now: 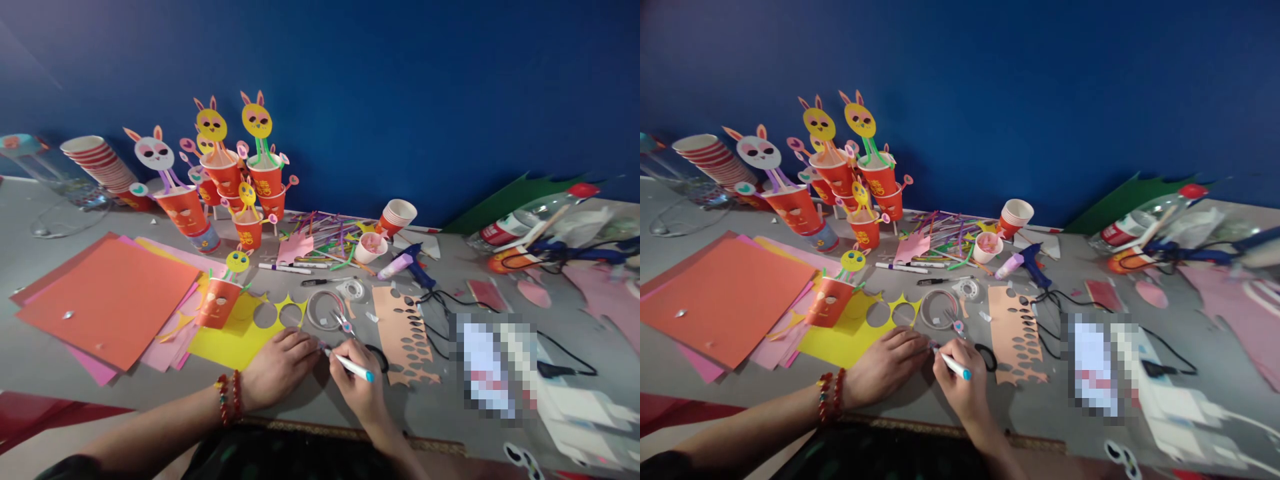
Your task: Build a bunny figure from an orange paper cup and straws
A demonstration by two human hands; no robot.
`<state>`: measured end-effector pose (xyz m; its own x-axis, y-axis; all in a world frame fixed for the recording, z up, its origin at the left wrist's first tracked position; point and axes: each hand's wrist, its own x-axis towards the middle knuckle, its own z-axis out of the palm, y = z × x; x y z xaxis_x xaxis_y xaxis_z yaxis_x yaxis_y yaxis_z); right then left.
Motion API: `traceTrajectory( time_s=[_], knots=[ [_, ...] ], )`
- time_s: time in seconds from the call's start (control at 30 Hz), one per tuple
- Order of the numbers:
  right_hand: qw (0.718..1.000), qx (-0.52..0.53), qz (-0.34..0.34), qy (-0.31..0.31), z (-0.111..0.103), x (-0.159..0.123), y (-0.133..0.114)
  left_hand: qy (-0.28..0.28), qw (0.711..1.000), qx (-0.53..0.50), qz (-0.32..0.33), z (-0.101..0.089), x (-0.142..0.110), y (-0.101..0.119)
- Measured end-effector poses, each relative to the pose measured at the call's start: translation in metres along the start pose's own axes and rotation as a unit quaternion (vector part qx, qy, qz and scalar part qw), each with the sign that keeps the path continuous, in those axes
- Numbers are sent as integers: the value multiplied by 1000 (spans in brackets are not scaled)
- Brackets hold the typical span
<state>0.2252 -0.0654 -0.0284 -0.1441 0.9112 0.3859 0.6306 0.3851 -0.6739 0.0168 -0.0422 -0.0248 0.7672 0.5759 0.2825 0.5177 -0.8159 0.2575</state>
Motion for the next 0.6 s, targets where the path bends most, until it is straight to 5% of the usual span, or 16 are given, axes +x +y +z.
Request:
traceTrajectory(
  time_s=[0.6],
  knots=[
    [1000,0,7,11,-1,-1,-1,1,1000,10,9,2,-1,-1]
  ],
)
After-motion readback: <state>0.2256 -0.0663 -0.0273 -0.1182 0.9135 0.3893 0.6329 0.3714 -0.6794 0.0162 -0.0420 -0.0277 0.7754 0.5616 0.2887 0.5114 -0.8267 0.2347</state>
